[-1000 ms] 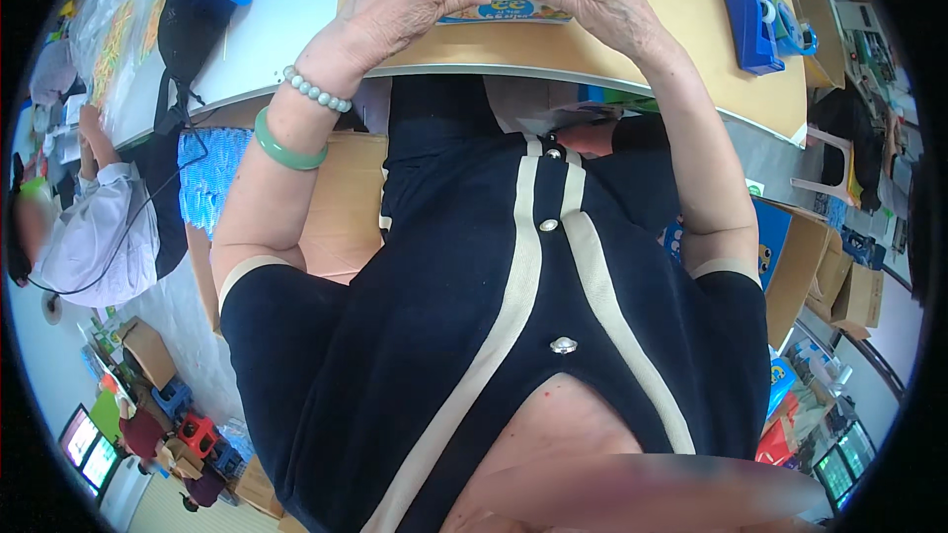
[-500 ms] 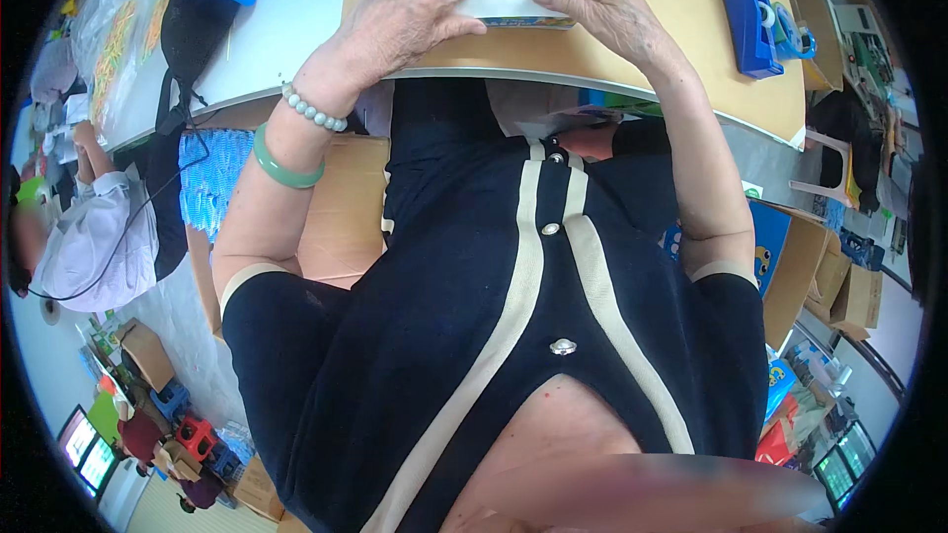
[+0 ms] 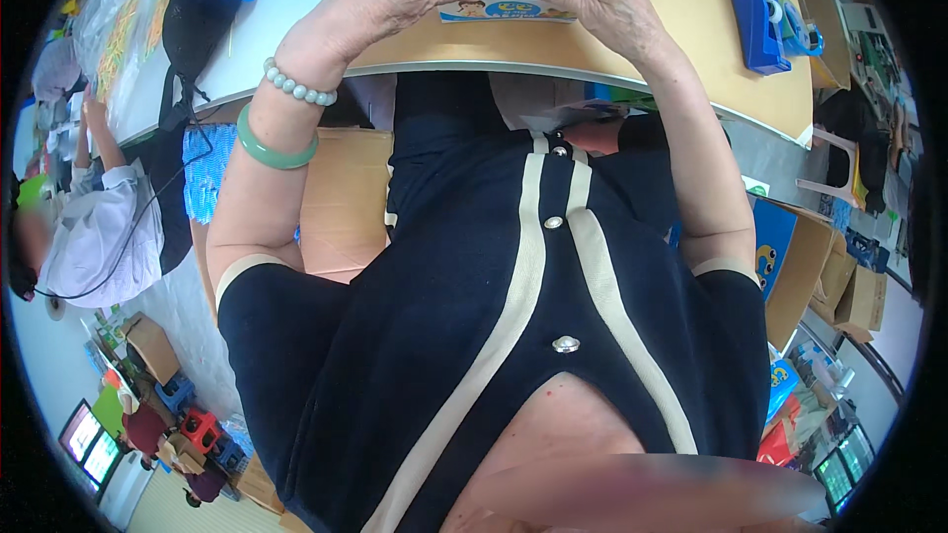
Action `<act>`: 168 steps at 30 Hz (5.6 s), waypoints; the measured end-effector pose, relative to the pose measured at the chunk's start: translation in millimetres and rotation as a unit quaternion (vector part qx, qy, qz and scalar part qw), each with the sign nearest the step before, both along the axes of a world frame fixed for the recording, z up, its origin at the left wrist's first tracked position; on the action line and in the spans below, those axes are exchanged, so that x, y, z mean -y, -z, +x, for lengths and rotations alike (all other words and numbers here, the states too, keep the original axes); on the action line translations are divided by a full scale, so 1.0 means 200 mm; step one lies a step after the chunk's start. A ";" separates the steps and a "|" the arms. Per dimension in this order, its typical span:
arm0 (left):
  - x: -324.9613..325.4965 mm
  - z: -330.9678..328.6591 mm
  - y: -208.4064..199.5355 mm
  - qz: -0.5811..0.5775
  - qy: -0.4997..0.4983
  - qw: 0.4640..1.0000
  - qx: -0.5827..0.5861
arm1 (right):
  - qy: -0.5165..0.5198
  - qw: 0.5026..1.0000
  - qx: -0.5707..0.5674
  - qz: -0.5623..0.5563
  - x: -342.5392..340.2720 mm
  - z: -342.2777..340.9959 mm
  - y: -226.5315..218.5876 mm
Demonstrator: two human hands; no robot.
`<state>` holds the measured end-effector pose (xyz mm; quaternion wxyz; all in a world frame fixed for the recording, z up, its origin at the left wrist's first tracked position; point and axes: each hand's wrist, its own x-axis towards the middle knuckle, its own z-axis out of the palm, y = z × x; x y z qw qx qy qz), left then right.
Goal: The person packs small packets into cardboard boxes, closes the boxes, and places them into a larger shipping carton. The person then assembles new boxes by folding flat cardboard sheets.
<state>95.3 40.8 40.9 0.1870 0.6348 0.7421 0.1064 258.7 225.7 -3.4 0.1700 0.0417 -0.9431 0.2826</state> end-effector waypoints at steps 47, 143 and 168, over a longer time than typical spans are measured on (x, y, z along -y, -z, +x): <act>0.11 0.03 0.44 0.387 -0.020 0.911 -0.139 | -0.015 0.990 -0.129 0.061 -0.05 0.00 0.21; -0.25 0.36 0.49 0.473 -0.159 0.859 -0.116 | 0.312 0.758 0.055 -0.570 0.12 -0.02 0.08; -0.29 0.40 0.41 0.412 -0.191 0.881 -0.136 | 0.135 0.730 0.022 -0.669 0.02 0.02 0.30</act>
